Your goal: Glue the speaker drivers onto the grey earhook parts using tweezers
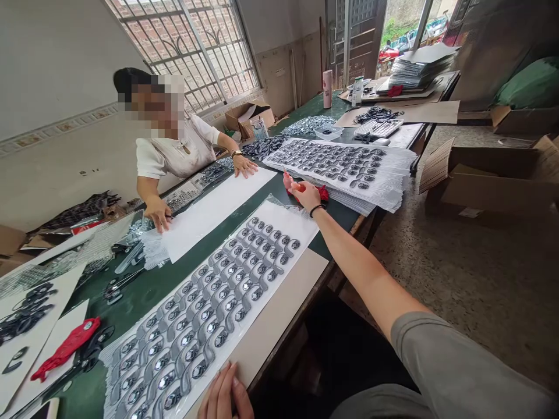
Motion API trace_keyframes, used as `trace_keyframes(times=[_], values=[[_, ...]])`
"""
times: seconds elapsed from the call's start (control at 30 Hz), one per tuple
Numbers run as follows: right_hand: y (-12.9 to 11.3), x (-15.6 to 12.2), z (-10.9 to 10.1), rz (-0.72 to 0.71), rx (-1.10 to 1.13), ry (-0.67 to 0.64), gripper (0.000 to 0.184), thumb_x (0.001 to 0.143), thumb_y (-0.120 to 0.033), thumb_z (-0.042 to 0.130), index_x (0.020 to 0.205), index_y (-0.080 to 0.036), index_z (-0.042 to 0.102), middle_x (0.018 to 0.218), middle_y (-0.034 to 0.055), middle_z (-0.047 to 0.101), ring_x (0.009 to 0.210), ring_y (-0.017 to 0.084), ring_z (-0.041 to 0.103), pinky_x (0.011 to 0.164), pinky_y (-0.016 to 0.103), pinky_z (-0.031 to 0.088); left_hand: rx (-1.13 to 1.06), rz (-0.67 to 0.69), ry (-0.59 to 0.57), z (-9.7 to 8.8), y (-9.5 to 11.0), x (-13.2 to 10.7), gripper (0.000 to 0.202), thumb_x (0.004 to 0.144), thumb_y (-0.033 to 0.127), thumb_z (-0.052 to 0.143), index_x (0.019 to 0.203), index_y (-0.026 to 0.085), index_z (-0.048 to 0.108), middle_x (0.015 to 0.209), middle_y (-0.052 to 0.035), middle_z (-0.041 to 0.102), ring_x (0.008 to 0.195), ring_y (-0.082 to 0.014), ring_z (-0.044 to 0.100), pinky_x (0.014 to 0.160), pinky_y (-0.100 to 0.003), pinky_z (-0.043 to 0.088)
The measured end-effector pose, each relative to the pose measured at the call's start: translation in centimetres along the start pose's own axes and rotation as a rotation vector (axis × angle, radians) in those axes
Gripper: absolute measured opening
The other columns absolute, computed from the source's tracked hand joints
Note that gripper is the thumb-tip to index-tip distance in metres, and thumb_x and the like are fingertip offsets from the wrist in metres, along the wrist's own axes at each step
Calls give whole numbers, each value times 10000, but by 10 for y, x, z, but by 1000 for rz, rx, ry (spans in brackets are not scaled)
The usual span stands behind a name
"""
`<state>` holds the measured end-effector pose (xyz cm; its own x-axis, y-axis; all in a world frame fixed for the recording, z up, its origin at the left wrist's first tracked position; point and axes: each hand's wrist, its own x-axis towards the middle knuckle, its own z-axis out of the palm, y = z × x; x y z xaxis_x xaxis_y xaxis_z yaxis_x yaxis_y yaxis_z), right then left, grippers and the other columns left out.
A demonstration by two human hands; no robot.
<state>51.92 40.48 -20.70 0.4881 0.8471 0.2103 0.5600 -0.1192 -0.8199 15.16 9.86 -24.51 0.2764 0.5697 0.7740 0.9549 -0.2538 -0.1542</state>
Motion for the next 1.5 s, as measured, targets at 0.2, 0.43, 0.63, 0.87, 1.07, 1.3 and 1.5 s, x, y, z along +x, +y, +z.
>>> trace_keyframes(times=[0.2,0.43,0.63,0.87,1.07,1.3,1.5], values=[[7,0,5,-48,-135,-136,388,879,-432,540,1152,-158,517,1151,87,509,1037,225,501,889,431,428,25,-30,-13,-4,6,3,387,767,124,588,1144,210,586,920,-32,702,806,-197,630,685,-303,431],[3,-12,10,-118,-265,-157,421,865,-458,535,1148,-150,492,1103,84,500,1009,230,488,871,428,411,38,-57,-33,-7,9,1,319,755,125,605,1066,195,618,923,-31,703,827,-200,631,702,-300,435],[-1,-14,13,-237,-288,-43,462,844,-450,557,1182,-149,465,1168,96,461,1033,239,467,871,416,403,33,-81,-32,-5,9,0,294,772,137,584,1055,206,618,934,-30,702,836,-199,631,705,-299,432],[-14,-25,12,-439,-301,96,588,788,-184,547,1341,-237,353,1388,85,290,1170,301,343,936,428,321,55,-106,-22,-5,12,1,281,783,150,573,1050,225,620,937,-10,703,840,-187,635,699,-285,420],[-18,-31,10,-451,-297,132,572,779,-170,530,1328,-241,383,1396,64,291,1185,299,327,957,429,307,55,-123,-29,-5,11,-2,270,784,148,573,1040,217,625,951,-12,700,853,-190,634,720,-289,419],[-16,-28,11,-398,-223,189,560,780,-290,609,1298,-216,408,1366,95,312,1200,286,335,989,417,305,51,-142,-38,-6,13,-2,275,778,148,580,1039,221,625,950,-13,700,872,-194,630,728,-290,422],[-15,-25,12,-334,-115,267,679,754,-455,649,1295,-151,373,1331,147,315,1240,266,305,1030,387,290,37,-142,-32,-7,14,-1,276,774,140,587,1034,225,629,954,-11,699,865,-197,630,730,-296,420]])
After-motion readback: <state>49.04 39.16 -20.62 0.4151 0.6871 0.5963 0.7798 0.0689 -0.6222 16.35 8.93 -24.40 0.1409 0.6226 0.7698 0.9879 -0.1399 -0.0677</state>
